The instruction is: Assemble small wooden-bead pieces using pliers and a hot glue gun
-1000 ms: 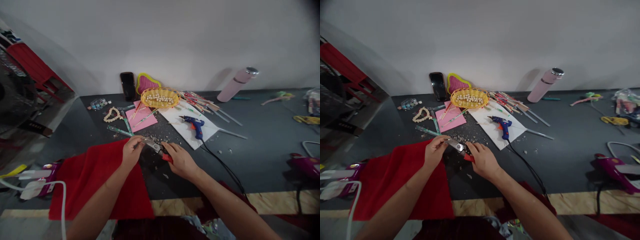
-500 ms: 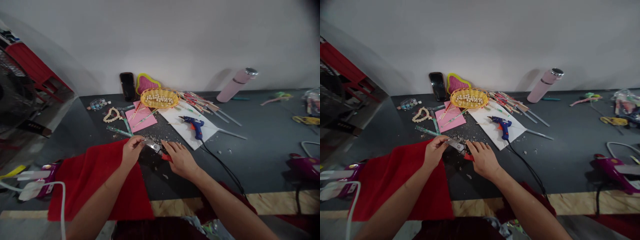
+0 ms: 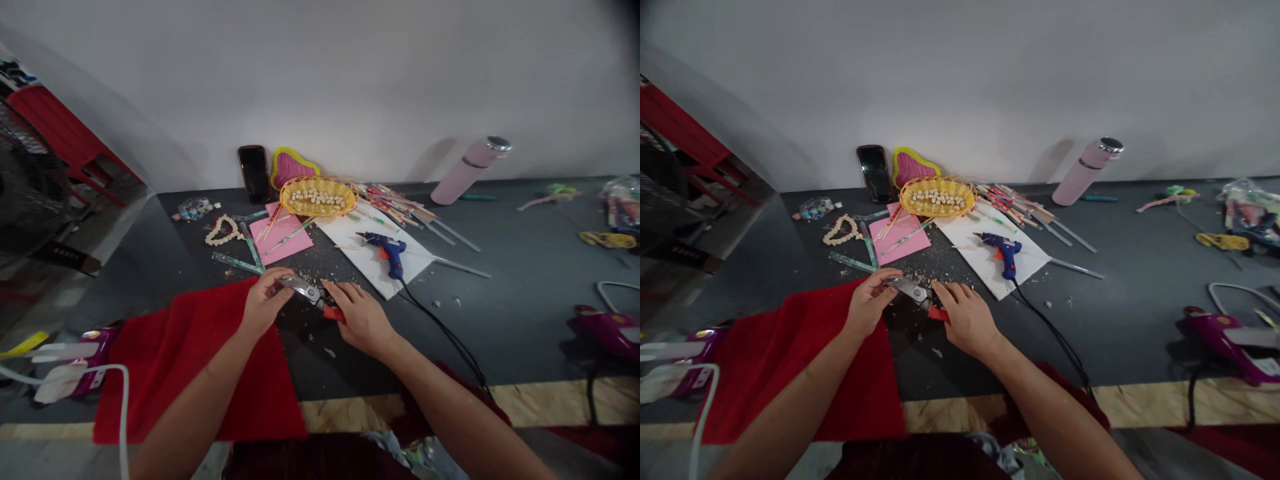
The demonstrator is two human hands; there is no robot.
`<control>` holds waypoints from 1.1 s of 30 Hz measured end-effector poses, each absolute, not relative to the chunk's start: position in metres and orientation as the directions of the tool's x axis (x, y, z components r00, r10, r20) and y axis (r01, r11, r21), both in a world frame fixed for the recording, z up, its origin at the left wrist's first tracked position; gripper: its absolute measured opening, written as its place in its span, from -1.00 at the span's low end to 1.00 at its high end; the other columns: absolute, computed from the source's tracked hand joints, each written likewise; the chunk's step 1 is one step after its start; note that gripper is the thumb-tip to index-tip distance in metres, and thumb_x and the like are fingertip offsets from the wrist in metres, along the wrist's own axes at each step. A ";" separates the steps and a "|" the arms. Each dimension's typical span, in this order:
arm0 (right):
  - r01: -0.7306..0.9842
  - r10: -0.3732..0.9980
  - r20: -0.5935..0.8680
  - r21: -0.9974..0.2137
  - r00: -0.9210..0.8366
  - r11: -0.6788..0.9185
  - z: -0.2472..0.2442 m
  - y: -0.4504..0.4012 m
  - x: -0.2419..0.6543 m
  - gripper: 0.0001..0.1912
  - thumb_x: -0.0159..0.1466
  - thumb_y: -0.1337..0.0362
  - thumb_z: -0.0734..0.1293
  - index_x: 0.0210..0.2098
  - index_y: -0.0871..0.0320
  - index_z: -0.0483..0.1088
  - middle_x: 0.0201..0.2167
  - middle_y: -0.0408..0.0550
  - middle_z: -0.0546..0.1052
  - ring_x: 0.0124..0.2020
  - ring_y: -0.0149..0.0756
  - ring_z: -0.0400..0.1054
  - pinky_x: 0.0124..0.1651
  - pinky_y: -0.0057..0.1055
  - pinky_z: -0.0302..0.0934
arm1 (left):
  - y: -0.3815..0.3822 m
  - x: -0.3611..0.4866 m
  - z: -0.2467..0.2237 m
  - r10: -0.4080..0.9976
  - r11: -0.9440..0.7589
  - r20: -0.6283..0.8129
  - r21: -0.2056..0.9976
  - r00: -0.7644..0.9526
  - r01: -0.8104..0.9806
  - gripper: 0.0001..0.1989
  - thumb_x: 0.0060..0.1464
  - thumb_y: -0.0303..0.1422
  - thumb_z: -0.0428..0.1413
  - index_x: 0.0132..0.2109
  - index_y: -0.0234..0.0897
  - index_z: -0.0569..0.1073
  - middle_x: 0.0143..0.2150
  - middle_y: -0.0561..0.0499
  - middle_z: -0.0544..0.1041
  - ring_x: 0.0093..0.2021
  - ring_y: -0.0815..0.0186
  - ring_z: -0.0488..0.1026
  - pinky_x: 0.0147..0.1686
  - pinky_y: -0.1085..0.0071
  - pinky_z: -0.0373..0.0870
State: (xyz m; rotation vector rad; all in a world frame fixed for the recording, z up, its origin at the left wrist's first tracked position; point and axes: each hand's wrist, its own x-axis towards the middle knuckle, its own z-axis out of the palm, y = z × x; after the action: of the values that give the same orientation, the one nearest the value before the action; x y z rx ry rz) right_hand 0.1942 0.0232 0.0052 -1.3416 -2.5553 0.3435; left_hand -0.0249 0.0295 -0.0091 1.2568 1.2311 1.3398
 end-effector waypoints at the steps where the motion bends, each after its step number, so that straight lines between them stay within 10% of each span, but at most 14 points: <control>1: 0.763 0.822 0.109 -0.321 -0.559 0.561 0.005 0.023 0.194 -0.31 0.05 0.43 0.19 0.20 0.18 0.07 0.04 0.07 0.32 0.02 -0.12 0.19 0.07 -0.19 0.12 | 0.029 -0.025 -0.010 0.992 -0.086 0.088 0.996 -0.092 0.025 -0.75 -0.07 -0.33 0.19 -0.18 -0.26 0.51 -0.10 -0.08 0.44 -0.11 0.23 0.39 -0.13 0.38 0.31; 33: 0.753 0.809 0.067 -0.329 -0.583 0.570 0.007 0.021 0.192 -0.24 0.06 0.41 0.21 0.25 0.13 -0.05 0.05 0.08 0.29 0.02 -0.10 0.17 0.07 -0.14 0.10 | 0.026 -0.026 -0.007 0.994 -0.066 0.063 0.998 -0.089 -0.025 -0.88 -0.09 -0.32 0.20 -0.41 -0.31 0.50 -0.39 0.00 0.46 -0.41 0.37 0.33 -0.41 0.48 0.25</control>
State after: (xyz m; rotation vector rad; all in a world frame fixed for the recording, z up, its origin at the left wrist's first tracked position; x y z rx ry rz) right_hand 0.1919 0.0209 0.0069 -1.3080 -2.5918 0.3938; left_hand -0.0265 0.0255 -0.0073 1.1926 1.2218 1.3353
